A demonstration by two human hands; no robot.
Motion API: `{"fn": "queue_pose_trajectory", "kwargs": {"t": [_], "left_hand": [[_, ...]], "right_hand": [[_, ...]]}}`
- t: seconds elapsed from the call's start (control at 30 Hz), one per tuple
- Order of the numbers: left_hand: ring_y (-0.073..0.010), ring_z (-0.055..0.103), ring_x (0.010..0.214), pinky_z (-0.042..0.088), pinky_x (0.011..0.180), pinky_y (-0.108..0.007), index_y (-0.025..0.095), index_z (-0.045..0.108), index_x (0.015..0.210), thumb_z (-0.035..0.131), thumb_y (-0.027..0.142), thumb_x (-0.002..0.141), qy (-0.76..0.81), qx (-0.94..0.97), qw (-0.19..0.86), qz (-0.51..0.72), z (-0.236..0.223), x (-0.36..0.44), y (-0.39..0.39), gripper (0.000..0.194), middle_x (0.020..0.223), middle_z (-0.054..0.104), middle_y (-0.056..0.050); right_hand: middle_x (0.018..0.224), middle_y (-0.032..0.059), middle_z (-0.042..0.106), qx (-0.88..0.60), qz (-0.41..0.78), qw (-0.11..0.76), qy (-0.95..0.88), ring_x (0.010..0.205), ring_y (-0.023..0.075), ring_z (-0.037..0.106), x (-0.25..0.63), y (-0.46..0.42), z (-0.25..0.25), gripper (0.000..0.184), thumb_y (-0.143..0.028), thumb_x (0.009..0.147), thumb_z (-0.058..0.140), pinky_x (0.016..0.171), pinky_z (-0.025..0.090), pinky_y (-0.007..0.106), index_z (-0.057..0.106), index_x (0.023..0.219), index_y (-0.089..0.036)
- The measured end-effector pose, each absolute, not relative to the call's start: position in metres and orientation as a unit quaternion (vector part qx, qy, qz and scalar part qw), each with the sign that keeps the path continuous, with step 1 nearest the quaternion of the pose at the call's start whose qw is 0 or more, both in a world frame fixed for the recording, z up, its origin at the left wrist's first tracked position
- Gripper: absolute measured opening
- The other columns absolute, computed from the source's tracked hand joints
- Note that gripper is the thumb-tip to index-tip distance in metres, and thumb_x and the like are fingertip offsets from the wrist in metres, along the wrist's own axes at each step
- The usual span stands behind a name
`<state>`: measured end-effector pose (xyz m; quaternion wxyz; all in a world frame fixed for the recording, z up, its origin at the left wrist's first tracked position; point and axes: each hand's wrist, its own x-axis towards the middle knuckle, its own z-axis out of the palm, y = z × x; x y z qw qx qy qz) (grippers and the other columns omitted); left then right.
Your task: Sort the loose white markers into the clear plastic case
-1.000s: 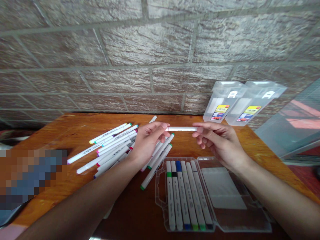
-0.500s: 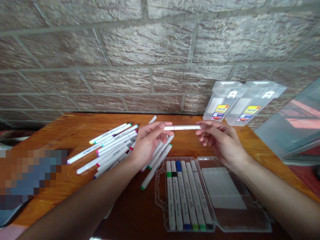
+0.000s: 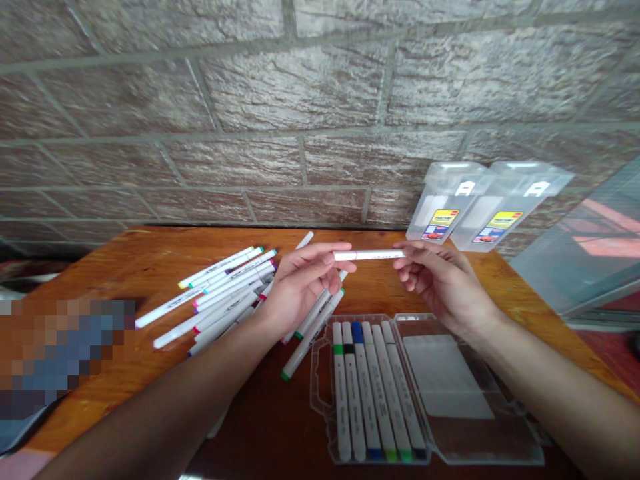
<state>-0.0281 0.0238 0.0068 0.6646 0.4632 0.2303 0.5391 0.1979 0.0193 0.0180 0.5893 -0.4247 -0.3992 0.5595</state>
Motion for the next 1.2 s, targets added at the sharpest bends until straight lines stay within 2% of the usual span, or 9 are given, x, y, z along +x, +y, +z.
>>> {"fn": "queue_pose_trajectory", "kwargs": {"t": [0.4, 0.63, 0.77, 1.0, 1.2], "left_hand": [[-0.0122, 0.059, 0.063, 0.044, 0.060, -0.026, 0.020, 0.080, 0.104, 0.080, 0.032, 0.084, 0.191, 0.472, 0.698, 0.504, 0.004, -0.031, 0.024, 0.024, 0.086, 0.077, -0.009], [-0.0104, 0.058, 0.062, 0.043, 0.060, -0.024, 0.018, 0.081, 0.102, 0.080, 0.028, 0.084, 0.200, 0.463, 0.699, 0.506, 0.003, -0.029, 0.025, 0.021, 0.083, 0.078, -0.009], [-0.0085, 0.058, 0.063, 0.044, 0.062, -0.022, 0.017, 0.082, 0.103, 0.078, 0.026, 0.086, 0.233, 0.452, 0.691, 0.513, 0.000, -0.027, 0.027, 0.020, 0.084, 0.079, -0.010], [-0.0093, 0.060, 0.064, 0.045, 0.062, -0.021, 0.015, 0.083, 0.102, 0.082, 0.029, 0.083, 0.293, 0.456, 0.667, 0.512, -0.004, -0.026, 0.031, 0.024, 0.087, 0.080, -0.012], [-0.0071, 0.057, 0.059, 0.045, 0.060, -0.020, 0.015, 0.083, 0.096, 0.085, 0.030, 0.078, 0.321, 0.480, 0.638, 0.510, -0.002, -0.024, 0.030, 0.023, 0.079, 0.078, -0.007]], "right_hand": [[0.067, 0.0025, 0.074, -0.408, 0.595, 0.558, -0.410, 0.051, 0.0095, 0.059, 0.198, 0.020, 0.017, 0.016, -0.024, 0.071, 0.083, 0.044, 0.046, 0.019, 0.081, 0.085, -0.017], [0.065, 0.0024, 0.073, -0.410, 0.588, 0.568, -0.404, 0.050, 0.0091, 0.058, 0.199, 0.019, 0.018, 0.016, -0.023, 0.071, 0.081, 0.043, 0.045, 0.018, 0.081, 0.085, -0.016], [0.062, 0.0011, 0.070, -0.415, 0.568, 0.587, -0.400, 0.047, 0.0085, 0.057, 0.199, 0.019, 0.018, 0.014, -0.024, 0.071, 0.083, 0.040, 0.043, 0.016, 0.080, 0.082, -0.016], [0.060, 0.0004, 0.067, -0.418, 0.539, 0.607, -0.408, 0.046, 0.0080, 0.057, 0.198, 0.018, 0.019, 0.013, -0.026, 0.073, 0.083, 0.039, 0.043, 0.015, 0.079, 0.079, -0.016], [0.061, 0.0009, 0.069, -0.410, 0.514, 0.606, -0.447, 0.046, 0.0085, 0.058, 0.199, 0.017, 0.015, 0.016, -0.030, 0.074, 0.084, 0.040, 0.044, 0.016, 0.079, 0.081, -0.017]]}}
